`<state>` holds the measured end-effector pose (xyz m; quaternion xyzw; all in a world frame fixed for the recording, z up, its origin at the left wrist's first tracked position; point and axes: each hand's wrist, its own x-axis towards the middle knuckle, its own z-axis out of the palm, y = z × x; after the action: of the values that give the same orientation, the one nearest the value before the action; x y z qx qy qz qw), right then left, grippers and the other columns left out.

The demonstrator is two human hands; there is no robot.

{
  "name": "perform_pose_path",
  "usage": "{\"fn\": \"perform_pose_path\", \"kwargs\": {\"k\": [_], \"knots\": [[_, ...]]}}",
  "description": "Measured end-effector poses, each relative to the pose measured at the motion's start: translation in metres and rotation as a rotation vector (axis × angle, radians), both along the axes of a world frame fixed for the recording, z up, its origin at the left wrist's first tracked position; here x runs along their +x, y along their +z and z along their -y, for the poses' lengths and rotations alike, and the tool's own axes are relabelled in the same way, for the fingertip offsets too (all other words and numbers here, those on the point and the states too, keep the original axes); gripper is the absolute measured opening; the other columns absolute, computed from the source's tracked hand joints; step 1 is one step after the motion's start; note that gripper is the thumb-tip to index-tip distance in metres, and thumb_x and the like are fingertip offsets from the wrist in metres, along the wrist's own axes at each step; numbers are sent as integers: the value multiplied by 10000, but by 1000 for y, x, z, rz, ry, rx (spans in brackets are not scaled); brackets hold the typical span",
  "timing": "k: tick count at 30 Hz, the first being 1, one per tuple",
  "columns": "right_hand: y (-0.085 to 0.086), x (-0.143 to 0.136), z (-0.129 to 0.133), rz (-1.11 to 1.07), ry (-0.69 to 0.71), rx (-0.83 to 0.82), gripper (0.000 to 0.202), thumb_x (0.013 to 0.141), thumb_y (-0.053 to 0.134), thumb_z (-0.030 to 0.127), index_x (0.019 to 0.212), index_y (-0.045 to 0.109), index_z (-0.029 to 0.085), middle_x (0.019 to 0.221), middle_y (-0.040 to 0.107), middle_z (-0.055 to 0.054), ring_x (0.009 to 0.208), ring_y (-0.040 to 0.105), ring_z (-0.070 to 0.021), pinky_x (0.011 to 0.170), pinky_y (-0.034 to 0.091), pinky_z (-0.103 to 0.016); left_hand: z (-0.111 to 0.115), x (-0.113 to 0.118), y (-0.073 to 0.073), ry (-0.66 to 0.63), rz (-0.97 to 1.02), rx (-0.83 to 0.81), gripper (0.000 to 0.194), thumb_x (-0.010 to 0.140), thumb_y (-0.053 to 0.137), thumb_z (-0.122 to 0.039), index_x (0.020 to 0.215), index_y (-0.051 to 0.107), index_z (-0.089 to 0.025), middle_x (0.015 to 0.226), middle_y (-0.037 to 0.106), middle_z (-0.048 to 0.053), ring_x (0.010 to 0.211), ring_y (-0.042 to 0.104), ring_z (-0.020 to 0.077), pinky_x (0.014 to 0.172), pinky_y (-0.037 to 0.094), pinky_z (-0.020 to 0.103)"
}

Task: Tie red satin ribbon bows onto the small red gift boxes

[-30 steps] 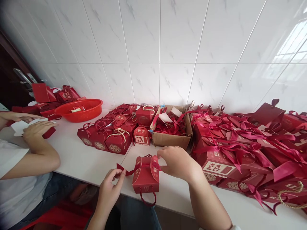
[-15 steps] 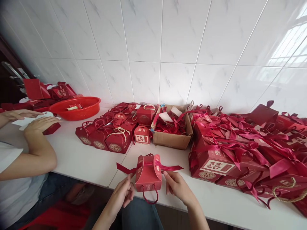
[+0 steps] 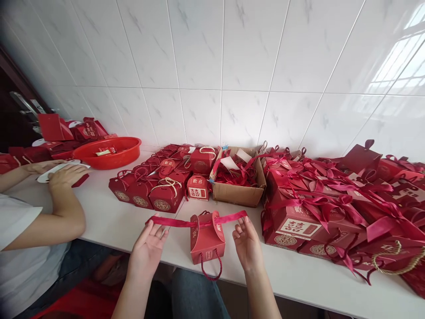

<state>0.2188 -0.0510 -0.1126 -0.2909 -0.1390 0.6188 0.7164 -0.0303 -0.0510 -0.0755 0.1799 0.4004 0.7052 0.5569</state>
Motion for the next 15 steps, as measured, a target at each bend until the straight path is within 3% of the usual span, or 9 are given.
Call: {"fn": "perform_pose_path", "kwargs": {"k": [3,8,15], "knots": [[16,6,-4,58,-27,40,197,760,722,366,832,620,213,658,534,35,558,491,-79,470,434,-186,-3,-2,20,17,-49,75,216,684,752,-265,892,719,-216,1006,681,26,856,617,121,738,496,219],[40,14,-6,179,-96,126,212,740,750,365,818,631,208,767,592,21,562,466,-54,511,437,-182,-6,1,53,21,-161,196,206,642,787,-293,807,731,-182,945,701,66,842,619,163,661,491,241],[75,21,1,466,-205,258,188,701,787,286,806,654,202,725,588,23,578,487,-79,571,430,-232,-9,11,79,-53,-365,282,208,673,780,-329,772,735,-152,896,711,76,811,607,158,621,477,222]]}}
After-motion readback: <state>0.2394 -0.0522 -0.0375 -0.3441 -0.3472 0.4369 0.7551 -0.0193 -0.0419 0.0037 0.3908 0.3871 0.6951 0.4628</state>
